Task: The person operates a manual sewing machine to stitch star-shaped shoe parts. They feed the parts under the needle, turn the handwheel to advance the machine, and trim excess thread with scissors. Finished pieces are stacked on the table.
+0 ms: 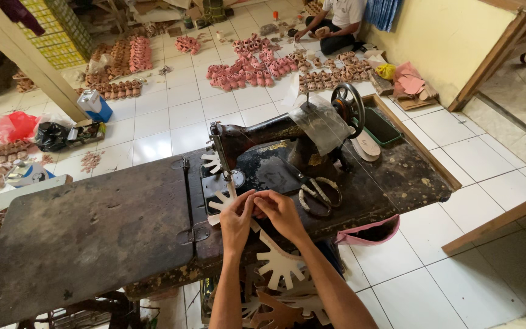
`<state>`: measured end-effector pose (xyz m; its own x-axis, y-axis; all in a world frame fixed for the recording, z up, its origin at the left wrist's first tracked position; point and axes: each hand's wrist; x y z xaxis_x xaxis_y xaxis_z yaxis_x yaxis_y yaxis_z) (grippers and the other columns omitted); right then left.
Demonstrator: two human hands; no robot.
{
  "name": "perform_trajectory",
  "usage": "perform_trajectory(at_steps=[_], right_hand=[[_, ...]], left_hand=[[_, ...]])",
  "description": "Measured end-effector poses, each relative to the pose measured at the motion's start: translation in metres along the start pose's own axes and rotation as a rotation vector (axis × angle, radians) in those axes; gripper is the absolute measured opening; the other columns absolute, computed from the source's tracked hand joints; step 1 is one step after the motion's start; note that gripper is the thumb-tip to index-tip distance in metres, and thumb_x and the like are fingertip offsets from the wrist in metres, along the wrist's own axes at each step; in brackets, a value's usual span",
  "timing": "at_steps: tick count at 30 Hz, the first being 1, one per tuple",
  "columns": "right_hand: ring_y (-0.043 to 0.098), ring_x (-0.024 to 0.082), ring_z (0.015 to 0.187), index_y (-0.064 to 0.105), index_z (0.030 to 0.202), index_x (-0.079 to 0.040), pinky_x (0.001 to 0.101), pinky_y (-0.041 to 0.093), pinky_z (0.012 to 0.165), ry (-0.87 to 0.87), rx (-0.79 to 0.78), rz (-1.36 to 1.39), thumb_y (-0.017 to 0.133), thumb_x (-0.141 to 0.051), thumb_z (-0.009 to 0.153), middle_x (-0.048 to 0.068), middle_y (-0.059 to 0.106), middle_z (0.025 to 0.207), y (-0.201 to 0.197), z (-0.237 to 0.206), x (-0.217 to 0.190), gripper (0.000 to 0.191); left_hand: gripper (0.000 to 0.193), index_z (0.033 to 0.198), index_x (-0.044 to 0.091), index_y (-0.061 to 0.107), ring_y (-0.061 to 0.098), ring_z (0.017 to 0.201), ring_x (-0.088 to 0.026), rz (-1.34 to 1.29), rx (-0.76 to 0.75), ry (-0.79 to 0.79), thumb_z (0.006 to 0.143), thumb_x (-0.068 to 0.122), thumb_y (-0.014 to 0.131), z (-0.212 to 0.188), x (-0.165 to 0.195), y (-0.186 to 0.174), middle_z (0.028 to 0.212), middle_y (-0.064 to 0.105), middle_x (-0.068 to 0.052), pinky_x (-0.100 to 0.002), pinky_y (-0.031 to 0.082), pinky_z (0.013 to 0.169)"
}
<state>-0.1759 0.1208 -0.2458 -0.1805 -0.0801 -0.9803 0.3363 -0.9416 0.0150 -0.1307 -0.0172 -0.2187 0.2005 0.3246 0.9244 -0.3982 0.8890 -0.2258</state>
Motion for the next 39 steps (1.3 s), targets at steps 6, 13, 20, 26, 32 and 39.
perform_trajectory(at_steps=[6, 13, 20, 26, 32, 39], right_hand=[[0.076, 0.015, 0.085, 0.072, 0.119, -0.001, 0.0306, 0.064, 0.075, 0.022, 0.007, -0.01, 0.063, -0.025, 0.101, 0.009, 0.077, 0.096, 0.0008, 0.0003, -0.0023, 0.031], [0.076, 0.015, 0.085, 0.072, 0.119, -0.001, 0.0306, 0.065, 0.076, 0.007, 0.003, -0.01, 0.063, -0.025, 0.101, 0.009, 0.078, 0.096, 0.001, -0.0005, -0.0049, 0.031], [0.076, 0.015, 0.085, 0.072, 0.119, 0.0, 0.0311, 0.065, 0.076, 0.017, 0.007, 0.003, 0.063, -0.025, 0.101, 0.01, 0.078, 0.097, 0.0009, -0.0004, -0.0029, 0.031], [0.077, 0.015, 0.086, 0.072, 0.119, -0.001, 0.0304, 0.066, 0.076, 0.045, 0.001, -0.017, 0.063, -0.025, 0.101, 0.01, 0.078, 0.098, 0.0016, -0.0001, -0.0027, 0.031], [0.078, 0.017, 0.087, 0.072, 0.118, 0.001, 0.0316, 0.065, 0.077, 0.024, -0.002, 0.03, 0.064, -0.024, 0.101, 0.012, 0.078, 0.099, 0.002, -0.002, -0.0072, 0.031], [0.077, 0.016, 0.088, 0.071, 0.119, 0.0, 0.0315, 0.065, 0.076, 0.022, -0.005, 0.029, 0.063, -0.024, 0.101, 0.011, 0.078, 0.1, 0.0011, -0.0023, -0.0031, 0.031]], left_hand=[[0.03, 0.12, 0.004, 0.077, 0.068, 0.076, -0.008, 0.0, 0.0, -0.011, 0.098, 0.023, 0.068, 0.0001, -0.0001, 0.0004, 0.091, 0.08, -0.007, -0.026, 0.055, 0.067], [0.028, 0.119, 0.003, 0.077, 0.069, 0.077, -0.009, -0.001, 0.001, 0.014, 0.099, 0.021, 0.068, -0.0001, 0.0014, 0.0003, 0.091, 0.079, -0.008, -0.026, 0.056, 0.068], [0.028, 0.118, 0.003, 0.076, 0.071, 0.08, -0.01, -0.01, -0.002, 0.021, 0.099, 0.021, 0.068, -0.0004, 0.0016, 0.0003, 0.094, 0.08, -0.008, -0.026, 0.056, 0.07], [0.028, 0.117, 0.002, 0.076, 0.072, 0.081, -0.011, -0.002, -0.005, 0.034, 0.099, 0.021, 0.067, -0.0011, 0.0022, -0.0003, 0.095, 0.079, -0.008, -0.027, 0.057, 0.07], [0.027, 0.117, 0.002, 0.076, 0.072, 0.08, -0.012, -0.002, -0.003, 0.025, 0.099, 0.02, 0.067, -0.0013, 0.0024, -0.001, 0.094, 0.079, -0.008, -0.027, 0.057, 0.07], [0.026, 0.115, 0.001, 0.076, 0.072, 0.081, -0.011, -0.027, 0.0, 0.059, 0.099, 0.019, 0.067, -0.0017, 0.0024, -0.001, 0.095, 0.079, -0.008, -0.026, 0.057, 0.072]])
Point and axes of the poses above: each hand's wrist, its own z-axis towards the middle knuckle, its own y-axis out of the palm, x = y × z
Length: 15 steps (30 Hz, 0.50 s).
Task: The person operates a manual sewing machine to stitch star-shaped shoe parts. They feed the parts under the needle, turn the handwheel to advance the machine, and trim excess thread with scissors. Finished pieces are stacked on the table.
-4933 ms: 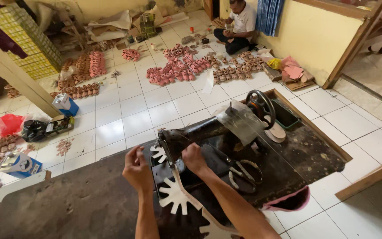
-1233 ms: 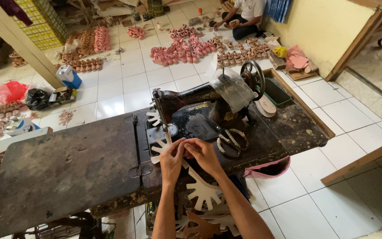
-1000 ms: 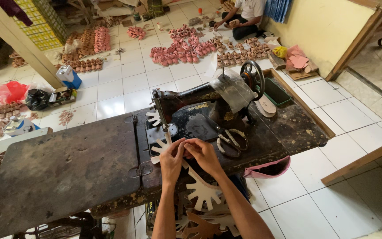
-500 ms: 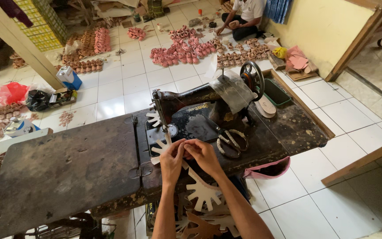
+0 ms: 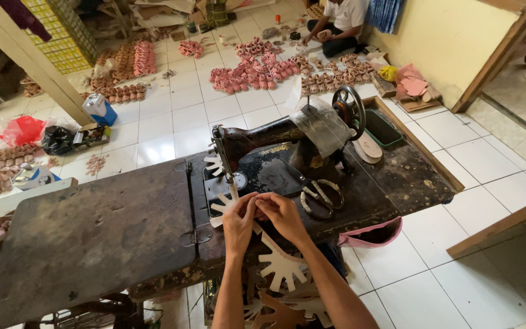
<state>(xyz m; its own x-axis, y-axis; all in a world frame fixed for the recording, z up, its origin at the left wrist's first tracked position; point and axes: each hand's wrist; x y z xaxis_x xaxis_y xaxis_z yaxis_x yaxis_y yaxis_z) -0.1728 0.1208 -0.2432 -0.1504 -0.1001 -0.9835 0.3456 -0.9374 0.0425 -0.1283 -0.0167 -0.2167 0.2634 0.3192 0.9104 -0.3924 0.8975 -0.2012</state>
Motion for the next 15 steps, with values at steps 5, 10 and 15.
perform_trajectory(at_steps=[5, 10, 15], right_hand=[[0.076, 0.014, 0.093, 0.071, 0.12, 0.003, 0.029, 0.062, 0.078, -0.041, 0.038, 0.055, 0.065, -0.022, 0.101, 0.01, 0.078, 0.104, 0.002, 0.001, 0.002, 0.032], [0.068, 0.012, 0.104, 0.066, 0.131, -0.001, 0.0261, 0.055, 0.087, -0.075, 0.095, 0.14, 0.056, -0.033, 0.104, 0.007, 0.074, 0.114, -0.002, 0.005, -0.005, 0.043], [0.064, 0.011, 0.107, 0.065, 0.132, 0.0, 0.0264, 0.05, 0.091, -0.034, 0.07, 0.117, 0.053, -0.041, 0.106, 0.005, 0.072, 0.116, -0.005, 0.005, -0.012, 0.05]], left_hand=[[0.025, 0.114, -0.001, 0.076, 0.072, 0.081, -0.015, 0.027, 0.013, -0.014, 0.098, 0.017, 0.069, 0.0, 0.002, 0.0, 0.092, 0.079, -0.01, -0.028, 0.057, 0.073], [0.044, 0.136, -0.004, 0.058, 0.047, 0.138, -0.04, 0.607, -0.02, 0.52, 0.095, 0.011, 0.065, -0.004, -0.001, 0.016, 0.147, 0.051, -0.024, -0.054, 0.035, 0.115], [0.056, 0.155, -0.003, 0.043, 0.02, 0.158, -0.042, 0.914, -0.148, 0.612, 0.103, 0.012, 0.055, -0.008, -0.006, 0.022, 0.17, 0.025, -0.019, -0.063, 0.013, 0.128]])
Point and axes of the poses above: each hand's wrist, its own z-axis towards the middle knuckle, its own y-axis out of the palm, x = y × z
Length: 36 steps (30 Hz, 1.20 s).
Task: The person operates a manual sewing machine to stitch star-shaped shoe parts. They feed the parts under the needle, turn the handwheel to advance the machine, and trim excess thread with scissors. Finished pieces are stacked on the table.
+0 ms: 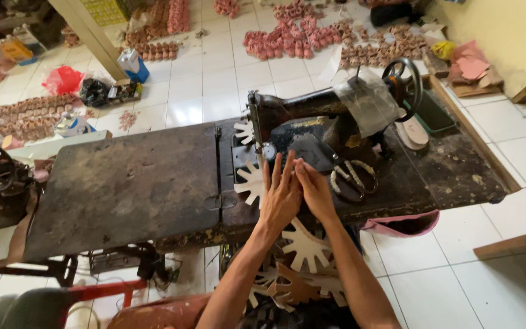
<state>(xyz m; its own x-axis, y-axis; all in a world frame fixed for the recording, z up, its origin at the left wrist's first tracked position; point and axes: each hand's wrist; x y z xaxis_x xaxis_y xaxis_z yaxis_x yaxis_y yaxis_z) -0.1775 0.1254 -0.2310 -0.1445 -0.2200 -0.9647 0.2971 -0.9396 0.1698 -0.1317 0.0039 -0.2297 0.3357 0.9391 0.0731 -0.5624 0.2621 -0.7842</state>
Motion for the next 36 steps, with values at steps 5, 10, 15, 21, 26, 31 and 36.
perform_trajectory(at_steps=[5, 10, 15, 21, 26, 31, 36], right_hand=[[0.064, 0.013, 0.098, 0.069, 0.127, 0.003, 0.0291, 0.049, 0.083, 0.009, -0.039, -0.053, 0.057, -0.038, 0.109, 0.01, 0.072, 0.106, -0.002, 0.0, 0.001, 0.046], [0.069, 0.016, 0.111, 0.054, 0.143, -0.002, 0.0318, 0.055, 0.096, -0.013, -0.115, 0.078, 0.067, -0.024, 0.1, 0.009, 0.069, 0.125, 0.001, 0.002, -0.002, 0.05], [0.068, 0.022, 0.117, 0.031, 0.158, -0.007, 0.0362, 0.053, 0.106, -0.1, -0.224, 0.01, 0.07, -0.011, 0.095, 0.013, 0.064, 0.135, 0.001, -0.001, -0.011, 0.075], [0.066, 0.023, 0.12, 0.028, 0.16, -0.01, 0.0403, 0.058, 0.104, -0.034, -0.273, 0.154, 0.074, 0.0, 0.088, 0.013, 0.064, 0.128, 0.0, -0.001, -0.007, 0.086], [0.062, 0.022, 0.123, 0.033, 0.161, -0.009, 0.0389, 0.055, 0.104, -0.061, -0.249, 0.178, 0.077, 0.004, 0.087, 0.012, 0.062, 0.125, -0.003, 0.003, 0.005, 0.087], [0.064, 0.019, 0.12, 0.035, 0.157, -0.008, 0.0373, 0.057, 0.104, -0.044, -0.269, 0.213, 0.075, -0.001, 0.09, 0.008, 0.062, 0.124, -0.01, 0.005, 0.011, 0.079], [0.064, 0.017, 0.11, 0.042, 0.148, -0.005, 0.0338, 0.055, 0.096, -0.1, -0.273, 0.293, 0.077, -0.003, 0.092, 0.009, 0.065, 0.116, -0.008, 0.009, 0.013, 0.067]], left_hand=[[0.058, 0.161, 0.0, 0.037, 0.017, 0.159, -0.039, 0.164, 0.015, 0.05, 0.106, 0.011, 0.05, -0.002, 0.0, 0.004, 0.171, 0.023, -0.017, -0.066, 0.009, 0.128], [0.065, 0.166, 0.011, 0.031, 0.012, 0.161, -0.035, 0.209, -0.081, -0.044, 0.103, 0.011, 0.05, -0.003, -0.001, 0.012, 0.174, 0.016, -0.008, -0.07, 0.002, 0.125], [0.069, 0.169, 0.025, 0.024, 0.007, 0.162, -0.034, 0.224, 0.019, -0.072, 0.106, 0.019, 0.052, -0.004, -0.002, 0.021, 0.176, 0.009, -0.002, -0.073, -0.001, 0.124], [0.072, 0.169, 0.025, 0.023, 0.009, 0.162, -0.035, 0.272, 0.018, -0.08, 0.105, 0.019, 0.054, -0.009, -0.003, 0.024, 0.176, 0.01, -0.004, -0.075, 0.0, 0.124], [0.073, 0.17, 0.025, 0.022, 0.01, 0.162, -0.036, 0.345, 0.012, -0.069, 0.104, 0.018, 0.054, -0.008, -0.002, 0.025, 0.176, 0.012, -0.003, -0.075, 0.001, 0.124], [0.074, 0.167, 0.023, 0.024, 0.012, 0.161, -0.036, 0.203, -0.033, -0.055, 0.101, 0.014, 0.056, -0.004, -0.005, 0.022, 0.174, 0.017, 0.0, -0.075, 0.0, 0.122], [0.073, 0.163, 0.021, 0.035, 0.013, 0.159, -0.037, 0.033, -0.101, 0.017, 0.096, 0.009, 0.058, 0.001, -0.012, 0.017, 0.172, 0.023, -0.001, -0.072, 0.003, 0.123]])
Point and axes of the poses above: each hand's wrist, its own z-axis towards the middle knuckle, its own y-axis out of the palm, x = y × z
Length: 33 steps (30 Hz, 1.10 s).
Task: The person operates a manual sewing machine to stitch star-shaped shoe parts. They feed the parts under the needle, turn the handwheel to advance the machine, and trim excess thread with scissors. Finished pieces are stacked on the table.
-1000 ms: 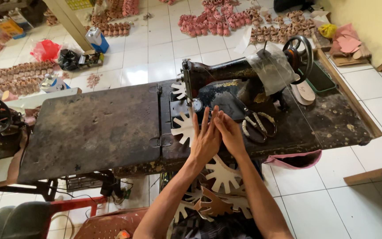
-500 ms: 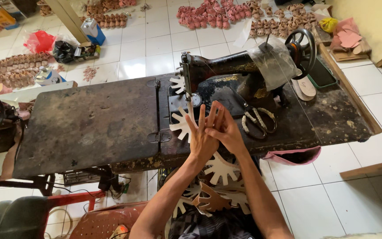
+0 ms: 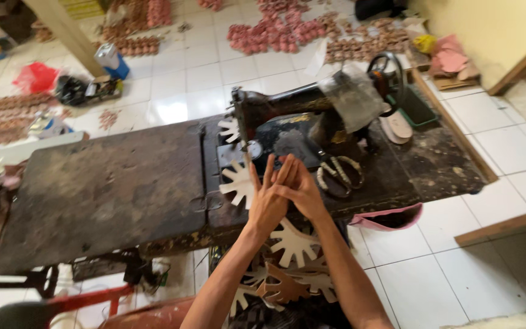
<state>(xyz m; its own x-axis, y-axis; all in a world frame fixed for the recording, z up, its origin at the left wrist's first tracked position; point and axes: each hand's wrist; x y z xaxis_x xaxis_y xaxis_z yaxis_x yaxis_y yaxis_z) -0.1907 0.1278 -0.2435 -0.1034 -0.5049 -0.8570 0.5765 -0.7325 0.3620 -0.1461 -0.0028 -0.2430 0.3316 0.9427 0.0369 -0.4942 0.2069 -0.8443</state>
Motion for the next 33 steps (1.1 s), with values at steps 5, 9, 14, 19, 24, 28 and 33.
perform_trajectory(at_steps=[5, 9, 14, 19, 24, 28, 33], right_hand=[[0.067, 0.015, 0.105, 0.049, 0.135, -0.005, 0.0326, 0.057, 0.091, 0.036, 0.027, -0.131, 0.076, -0.009, 0.092, 0.008, 0.069, 0.11, 0.004, 0.003, -0.006, 0.051], [0.066, 0.015, 0.1, 0.05, 0.129, -0.005, 0.0318, 0.056, 0.086, 0.077, 0.057, -0.158, 0.078, -0.015, 0.09, 0.008, 0.071, 0.108, 0.008, 0.004, -0.014, 0.049], [0.066, 0.016, 0.102, 0.055, 0.123, -0.004, 0.0317, 0.056, 0.084, 0.083, 0.092, -0.265, 0.081, -0.02, 0.089, 0.007, 0.066, 0.109, 0.012, 0.007, -0.017, 0.045], [0.065, 0.015, 0.1, 0.055, 0.123, -0.006, 0.0305, 0.055, 0.082, 0.114, 0.097, -0.201, 0.082, -0.02, 0.087, 0.007, 0.065, 0.108, 0.008, 0.008, -0.011, 0.048], [0.065, 0.016, 0.107, 0.056, 0.125, -0.005, 0.0328, 0.056, 0.093, 0.083, 0.079, -0.05, 0.081, -0.011, 0.089, 0.007, 0.064, 0.115, 0.003, 0.008, -0.004, 0.044], [0.067, 0.017, 0.11, 0.056, 0.127, -0.005, 0.0342, 0.057, 0.094, 0.093, 0.084, -0.093, 0.079, -0.01, 0.09, 0.008, 0.066, 0.116, 0.005, 0.008, -0.007, 0.043], [0.068, 0.018, 0.107, 0.055, 0.131, -0.007, 0.0333, 0.058, 0.091, 0.15, 0.128, -0.181, 0.078, -0.014, 0.088, 0.009, 0.068, 0.114, 0.009, 0.008, -0.013, 0.049]], left_hand=[[0.068, 0.158, 0.016, 0.042, 0.013, 0.158, -0.041, -0.083, -0.032, 0.002, 0.093, 0.007, 0.059, 0.003, 0.0, -0.008, 0.17, 0.025, -0.004, -0.072, 0.005, 0.123], [0.071, 0.158, 0.015, 0.042, 0.015, 0.157, -0.042, -0.104, -0.04, -0.021, 0.091, 0.005, 0.062, 0.004, 0.001, -0.014, 0.169, 0.026, -0.005, -0.072, 0.005, 0.123], [0.072, 0.158, 0.014, 0.04, 0.015, 0.157, -0.041, -0.13, -0.007, -0.047, 0.091, 0.007, 0.064, 0.006, 0.0, -0.014, 0.168, 0.026, -0.007, -0.072, 0.005, 0.122], [0.072, 0.159, 0.014, 0.039, 0.016, 0.157, -0.041, -0.139, 0.01, -0.043, 0.092, 0.006, 0.062, 0.006, -0.001, -0.012, 0.169, 0.026, -0.006, -0.07, 0.006, 0.123], [0.071, 0.16, 0.014, 0.036, 0.016, 0.157, -0.042, -0.153, -0.001, -0.02, 0.093, 0.006, 0.06, 0.007, -0.001, -0.011, 0.169, 0.024, -0.006, -0.069, 0.007, 0.124], [0.071, 0.161, 0.014, 0.035, 0.016, 0.157, -0.04, -0.159, -0.005, -0.008, 0.095, 0.007, 0.06, 0.007, -0.002, -0.011, 0.17, 0.024, -0.005, -0.068, 0.007, 0.125], [0.072, 0.161, 0.014, 0.033, 0.016, 0.157, -0.039, -0.139, -0.021, -0.018, 0.095, 0.006, 0.059, 0.007, -0.003, -0.009, 0.17, 0.024, -0.005, -0.066, 0.008, 0.125]])
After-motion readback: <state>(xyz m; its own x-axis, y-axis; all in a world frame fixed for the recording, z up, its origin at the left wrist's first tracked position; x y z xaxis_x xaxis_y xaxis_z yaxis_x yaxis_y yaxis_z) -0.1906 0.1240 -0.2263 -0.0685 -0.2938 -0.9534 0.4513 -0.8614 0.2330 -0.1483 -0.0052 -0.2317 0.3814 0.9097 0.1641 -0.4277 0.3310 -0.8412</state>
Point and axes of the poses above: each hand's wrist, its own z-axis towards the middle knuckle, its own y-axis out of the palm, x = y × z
